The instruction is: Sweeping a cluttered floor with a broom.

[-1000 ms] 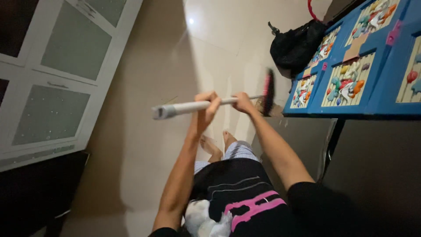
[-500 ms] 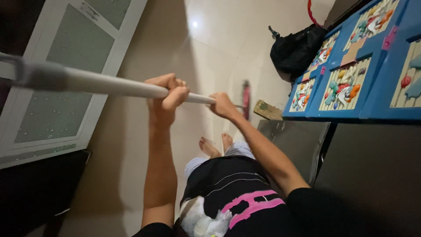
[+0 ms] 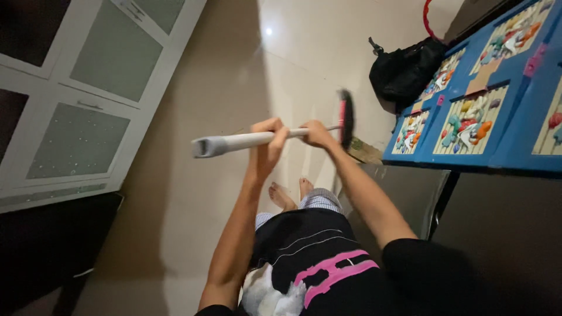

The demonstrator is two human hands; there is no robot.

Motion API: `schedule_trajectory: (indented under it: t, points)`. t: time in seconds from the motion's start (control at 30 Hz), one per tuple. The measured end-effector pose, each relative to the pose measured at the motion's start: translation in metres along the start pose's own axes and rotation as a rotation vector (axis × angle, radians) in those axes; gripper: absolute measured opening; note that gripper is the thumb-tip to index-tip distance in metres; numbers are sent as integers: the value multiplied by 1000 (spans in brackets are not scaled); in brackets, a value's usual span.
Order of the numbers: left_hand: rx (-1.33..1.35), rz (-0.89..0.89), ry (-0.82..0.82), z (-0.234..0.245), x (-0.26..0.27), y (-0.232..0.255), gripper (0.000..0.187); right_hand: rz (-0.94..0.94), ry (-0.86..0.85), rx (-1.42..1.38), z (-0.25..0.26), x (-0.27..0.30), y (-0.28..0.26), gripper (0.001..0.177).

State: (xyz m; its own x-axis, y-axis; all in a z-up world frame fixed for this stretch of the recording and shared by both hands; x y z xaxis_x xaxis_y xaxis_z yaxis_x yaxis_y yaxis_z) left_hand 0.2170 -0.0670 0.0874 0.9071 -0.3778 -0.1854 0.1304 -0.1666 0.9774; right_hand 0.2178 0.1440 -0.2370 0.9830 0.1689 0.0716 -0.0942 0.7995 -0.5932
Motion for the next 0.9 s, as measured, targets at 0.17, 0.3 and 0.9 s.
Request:
schedule_trajectory:
  t: [0.17,0.3,0.9]
  points:
    - [-119,12,90,31,3,35,30,68,-10,-266,-32,-30,-89,10]
    - [-265,-142,140,47,-3,93,19,58,-86,-352,-9,-30,-173,16]
    - [129,155,40,55,30,4,30,-171,30,-189,-18,67,-112,15]
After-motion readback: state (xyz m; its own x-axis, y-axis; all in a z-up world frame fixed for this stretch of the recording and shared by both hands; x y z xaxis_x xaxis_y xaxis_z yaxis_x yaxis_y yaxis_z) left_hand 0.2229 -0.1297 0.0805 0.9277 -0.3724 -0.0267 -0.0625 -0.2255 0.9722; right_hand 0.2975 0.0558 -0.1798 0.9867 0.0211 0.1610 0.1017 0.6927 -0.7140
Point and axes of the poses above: each hand's wrist, its own x-axis away from the middle knuckle, its own z-axis out of the back of the hand, y = z × x, the point moved 1 cm from there along -x, towards the middle knuckle, and after that the axes turned 7 degrees about x, right-handed, at the moved point
